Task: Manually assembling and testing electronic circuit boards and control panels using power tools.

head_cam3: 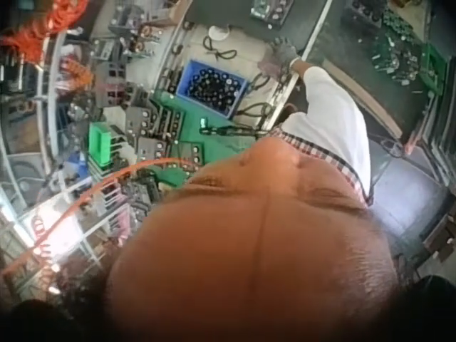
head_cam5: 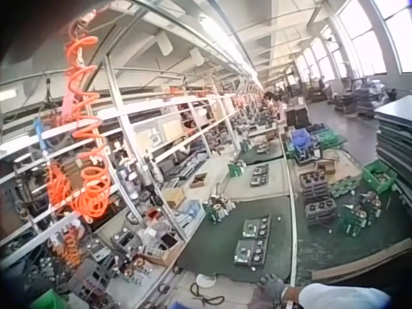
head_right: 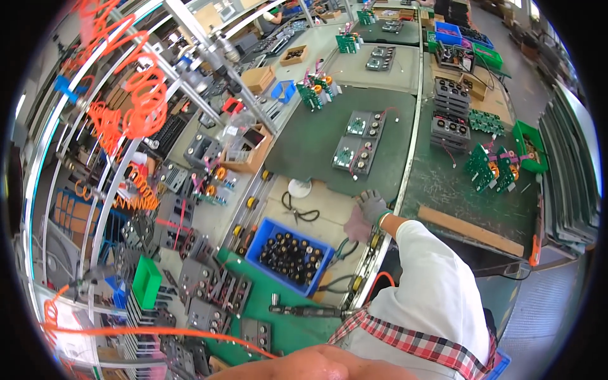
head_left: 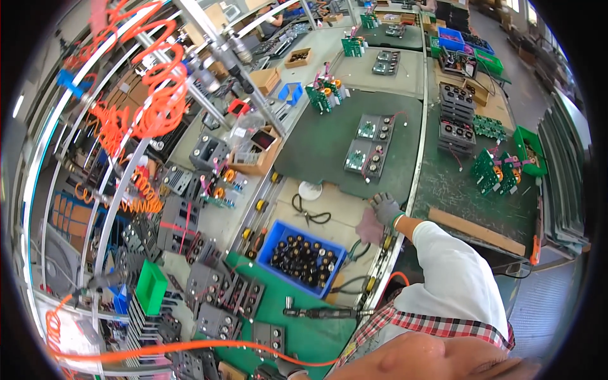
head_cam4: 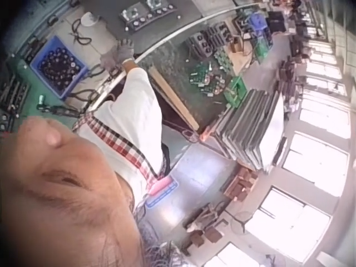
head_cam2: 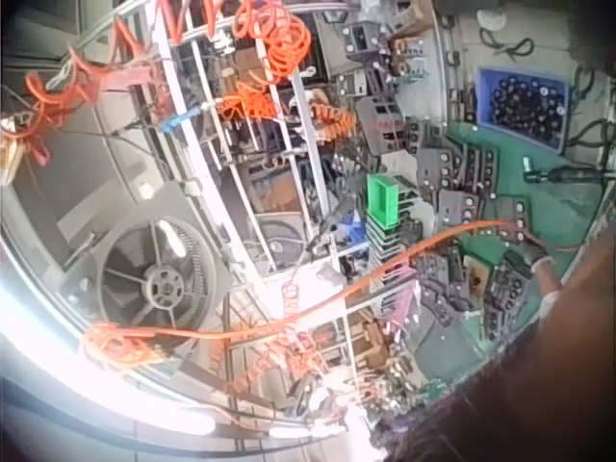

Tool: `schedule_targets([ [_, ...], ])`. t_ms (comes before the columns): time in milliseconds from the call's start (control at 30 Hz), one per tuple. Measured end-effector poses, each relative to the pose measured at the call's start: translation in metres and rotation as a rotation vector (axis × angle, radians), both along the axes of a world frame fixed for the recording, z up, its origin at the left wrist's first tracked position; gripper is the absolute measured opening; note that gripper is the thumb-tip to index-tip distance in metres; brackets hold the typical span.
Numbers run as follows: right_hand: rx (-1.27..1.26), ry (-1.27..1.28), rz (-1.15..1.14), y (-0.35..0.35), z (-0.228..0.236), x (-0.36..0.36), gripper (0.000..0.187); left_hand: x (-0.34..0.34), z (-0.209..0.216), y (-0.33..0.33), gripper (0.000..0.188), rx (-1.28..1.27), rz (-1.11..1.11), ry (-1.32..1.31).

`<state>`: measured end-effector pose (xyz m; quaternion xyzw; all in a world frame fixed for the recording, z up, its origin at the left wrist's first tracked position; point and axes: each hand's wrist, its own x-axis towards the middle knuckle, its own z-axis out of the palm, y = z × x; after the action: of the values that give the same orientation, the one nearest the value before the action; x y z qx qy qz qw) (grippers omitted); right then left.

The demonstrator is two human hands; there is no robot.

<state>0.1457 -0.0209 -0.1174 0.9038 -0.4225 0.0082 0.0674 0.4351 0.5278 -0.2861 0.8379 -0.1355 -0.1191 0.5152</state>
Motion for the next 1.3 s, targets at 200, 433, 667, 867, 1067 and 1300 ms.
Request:
schedule_targets([
  [200, 0.078, -0.061, 0.145, -0.037, 0.005, -0.012, 0.044, 0.013, 0.006, -0.080, 0.030, -0.148, 0.042, 0.102],
  [433, 0.116, -0.008, 0.162, -0.083, 0.004, -0.022, 0.042, 0.014, 0.025, -0.091, 0.029, -0.302, 0.150, 0.225],
  [667, 0.143, 0.035, -0.127, -0.141, 0.025, -0.016, 0.036, -0.014, 0.042, -0.070, 0.029, -0.459, 0.294, 0.366],
  [867, 0.217, 0.030, -0.169, -0.108, 0.035, 0.037, 0.025, -0.014, 0.051, -0.065, 0.029, -0.628, 0.361, 0.484],
  [1067, 0.954, -0.244, 0.584, 0.123, 0.051, 0.070, 0.040, -0.012, 0.057, -0.050, 0.029, -0.806, 0.403, 0.614],
  [1300, 0.676, 0.288, 0.832, 0.270, 0.057, 0.076, 0.059, -0.035, 0.060, 0.019, 0.030, -0.997, 0.522, 0.773],
])
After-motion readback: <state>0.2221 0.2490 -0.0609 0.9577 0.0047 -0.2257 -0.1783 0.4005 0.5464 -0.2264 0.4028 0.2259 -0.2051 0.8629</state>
